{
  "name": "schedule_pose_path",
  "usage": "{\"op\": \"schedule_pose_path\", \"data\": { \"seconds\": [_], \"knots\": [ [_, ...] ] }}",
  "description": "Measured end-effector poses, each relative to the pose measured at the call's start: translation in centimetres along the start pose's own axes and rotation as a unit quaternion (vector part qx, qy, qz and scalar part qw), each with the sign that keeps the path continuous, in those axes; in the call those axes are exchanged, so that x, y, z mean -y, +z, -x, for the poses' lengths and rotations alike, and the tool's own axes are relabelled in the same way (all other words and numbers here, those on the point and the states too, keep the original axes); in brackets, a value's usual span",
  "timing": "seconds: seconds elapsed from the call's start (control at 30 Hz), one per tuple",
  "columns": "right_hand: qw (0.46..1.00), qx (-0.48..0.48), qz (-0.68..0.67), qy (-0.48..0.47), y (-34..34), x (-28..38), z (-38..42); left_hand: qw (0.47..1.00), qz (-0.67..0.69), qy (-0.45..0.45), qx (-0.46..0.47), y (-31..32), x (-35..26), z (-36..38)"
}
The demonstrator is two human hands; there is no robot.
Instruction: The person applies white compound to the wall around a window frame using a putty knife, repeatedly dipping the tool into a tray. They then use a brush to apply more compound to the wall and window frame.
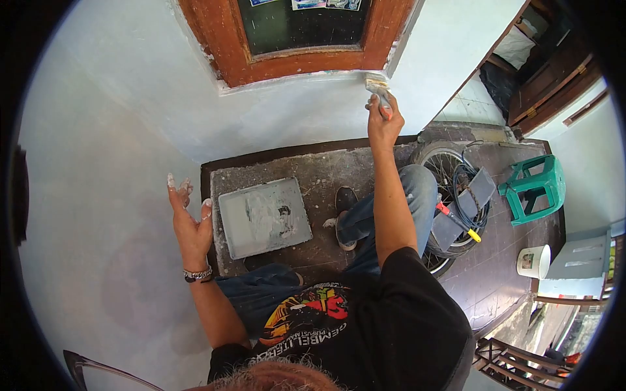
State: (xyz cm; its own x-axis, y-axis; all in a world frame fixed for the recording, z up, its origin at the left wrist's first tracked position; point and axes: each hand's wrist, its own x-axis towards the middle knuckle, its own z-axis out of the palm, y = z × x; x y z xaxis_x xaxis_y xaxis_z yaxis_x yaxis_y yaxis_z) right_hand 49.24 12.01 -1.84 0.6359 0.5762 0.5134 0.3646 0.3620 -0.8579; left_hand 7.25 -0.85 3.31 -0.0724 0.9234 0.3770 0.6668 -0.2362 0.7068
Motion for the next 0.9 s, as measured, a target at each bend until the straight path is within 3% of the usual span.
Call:
{"op": "schedule_pose_path", "data": {
  "seconds": [0.63, 0.83, 0.9],
  "knots": [
    [0.983, 0.139, 0.120, 0.009, 8.4, 5.5, 3.2, 1.000, 0.001, 0.000, 0.006, 0.0, 0.1, -0.1],
    [0.987, 0.144, 0.060, -0.042, 11.7, 5.1, 4.7, 1.000, 0.006, -0.001, 0.004, -0.1, 0.1, -0.1],
    [0.986, 0.156, 0.047, -0.016, 12.5, 5.6, 5.3, 1.000, 0.010, -0.005, 0.005, -0.2, 0.2, 0.0]
  ]
}}
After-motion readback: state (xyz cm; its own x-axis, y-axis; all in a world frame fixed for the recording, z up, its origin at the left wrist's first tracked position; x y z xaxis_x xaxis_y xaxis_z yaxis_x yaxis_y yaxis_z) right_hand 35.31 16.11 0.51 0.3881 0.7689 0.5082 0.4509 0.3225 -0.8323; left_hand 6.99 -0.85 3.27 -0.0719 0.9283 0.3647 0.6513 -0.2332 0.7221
